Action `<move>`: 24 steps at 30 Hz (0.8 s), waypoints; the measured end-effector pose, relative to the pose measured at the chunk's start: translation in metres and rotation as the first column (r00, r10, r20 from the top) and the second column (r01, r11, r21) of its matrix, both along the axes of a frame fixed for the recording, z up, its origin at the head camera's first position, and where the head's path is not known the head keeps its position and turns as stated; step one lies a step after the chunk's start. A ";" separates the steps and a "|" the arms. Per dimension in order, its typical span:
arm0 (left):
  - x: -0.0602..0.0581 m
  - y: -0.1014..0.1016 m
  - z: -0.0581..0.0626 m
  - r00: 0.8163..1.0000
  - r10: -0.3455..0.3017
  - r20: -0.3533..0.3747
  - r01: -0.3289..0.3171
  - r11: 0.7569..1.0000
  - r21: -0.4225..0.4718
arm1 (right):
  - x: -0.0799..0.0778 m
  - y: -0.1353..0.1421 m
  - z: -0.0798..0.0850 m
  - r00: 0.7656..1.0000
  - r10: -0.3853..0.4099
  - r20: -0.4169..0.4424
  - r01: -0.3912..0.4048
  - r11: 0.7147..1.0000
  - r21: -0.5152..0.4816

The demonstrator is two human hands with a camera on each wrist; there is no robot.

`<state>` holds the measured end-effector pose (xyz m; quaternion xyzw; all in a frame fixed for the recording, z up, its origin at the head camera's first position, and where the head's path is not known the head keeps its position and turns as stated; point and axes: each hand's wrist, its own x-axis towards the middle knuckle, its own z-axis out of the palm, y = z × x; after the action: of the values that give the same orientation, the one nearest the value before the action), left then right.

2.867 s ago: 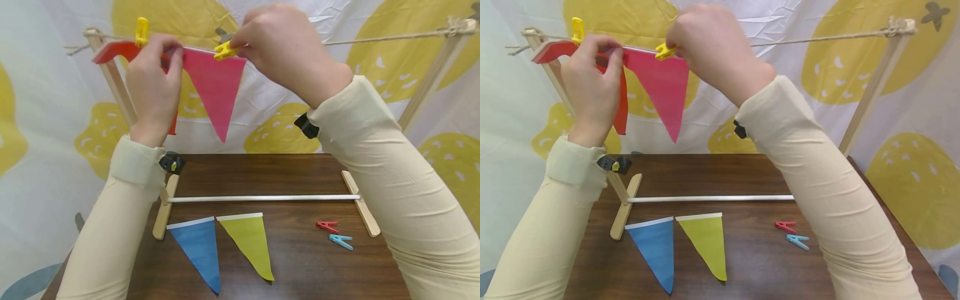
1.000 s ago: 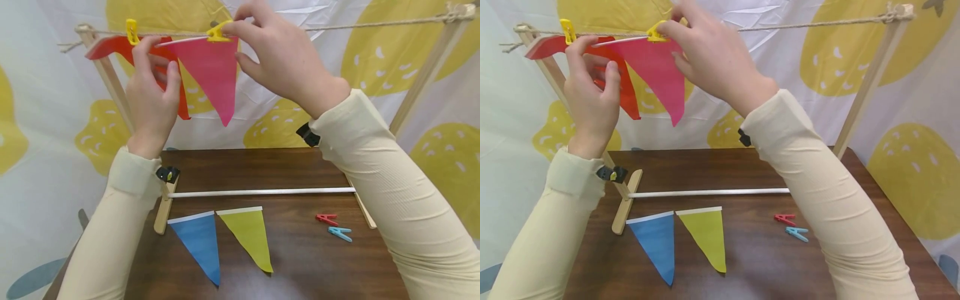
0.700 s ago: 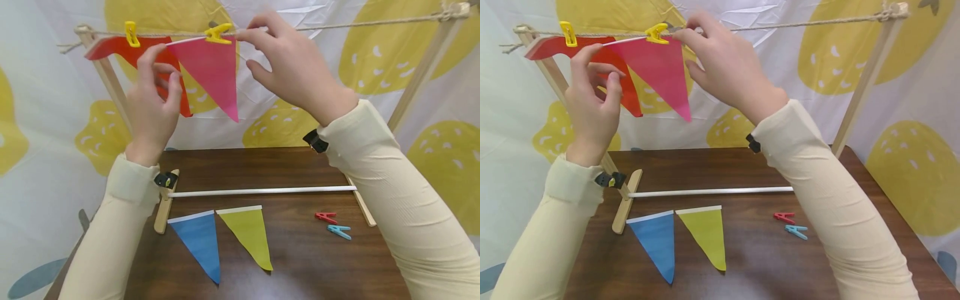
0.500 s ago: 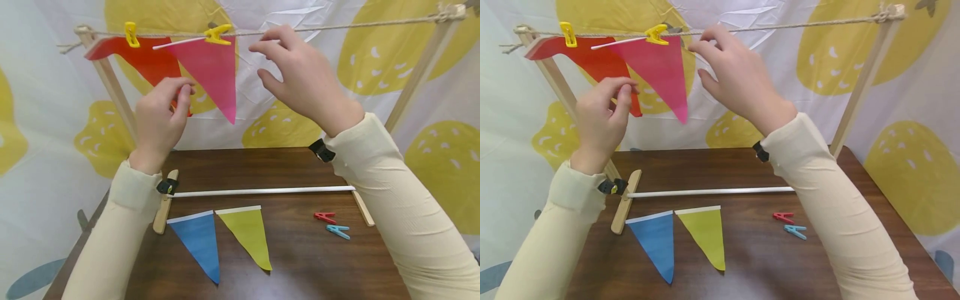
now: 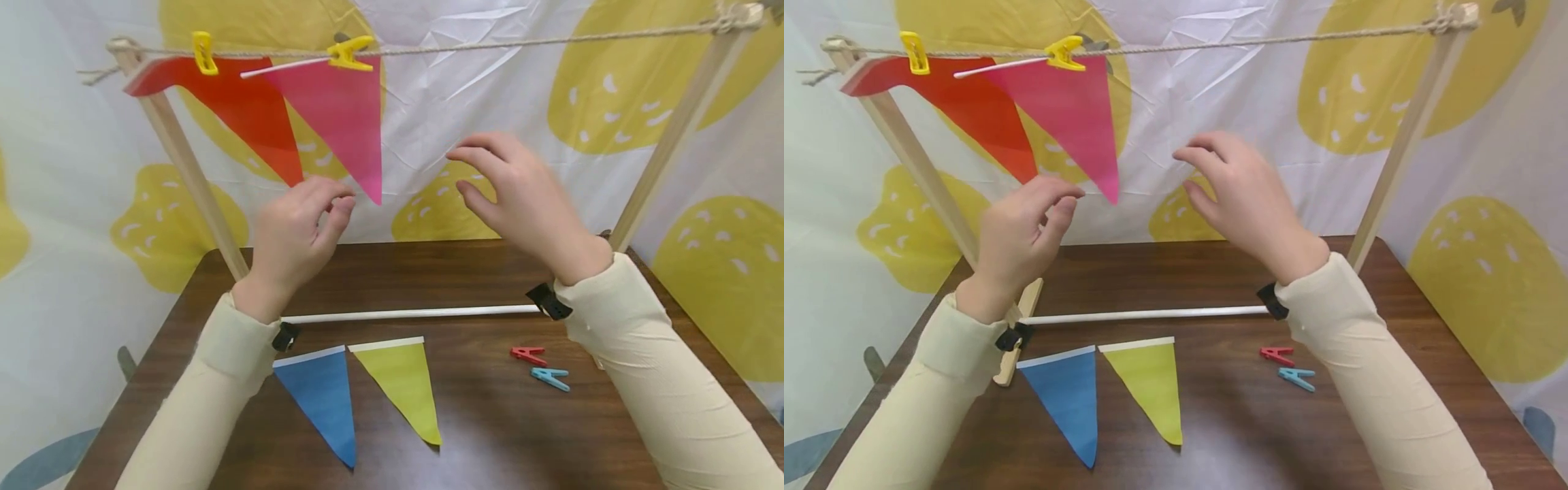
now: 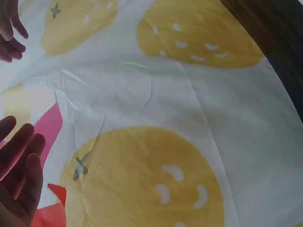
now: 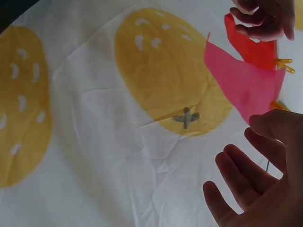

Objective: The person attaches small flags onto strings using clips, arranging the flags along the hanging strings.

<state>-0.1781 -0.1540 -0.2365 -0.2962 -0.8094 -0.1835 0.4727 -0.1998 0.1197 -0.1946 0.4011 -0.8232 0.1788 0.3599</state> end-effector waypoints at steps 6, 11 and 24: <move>0.002 0.007 -0.016 0.997 0.000 0.071 0.004 0.999 -0.049 | 0.007 0.009 -0.023 0.998 -0.025 0.051 0.027 0.999 -0.038; 0.013 0.006 -0.036 0.981 0.025 0.191 -0.015 0.999 -0.052 | 0.012 0.016 -0.044 0.994 -0.047 0.097 0.050 0.998 -0.038; 0.031 0.002 -0.073 0.861 0.006 0.509 -0.029 0.999 0.037 | 0.030 0.046 -0.086 0.947 -0.123 0.297 0.166 0.978 -0.126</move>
<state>-0.1474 -0.1520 -0.3094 -0.2198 -0.9038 -0.2684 0.2506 -0.1701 0.1657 -0.2804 0.2812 -0.8783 0.2693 0.2774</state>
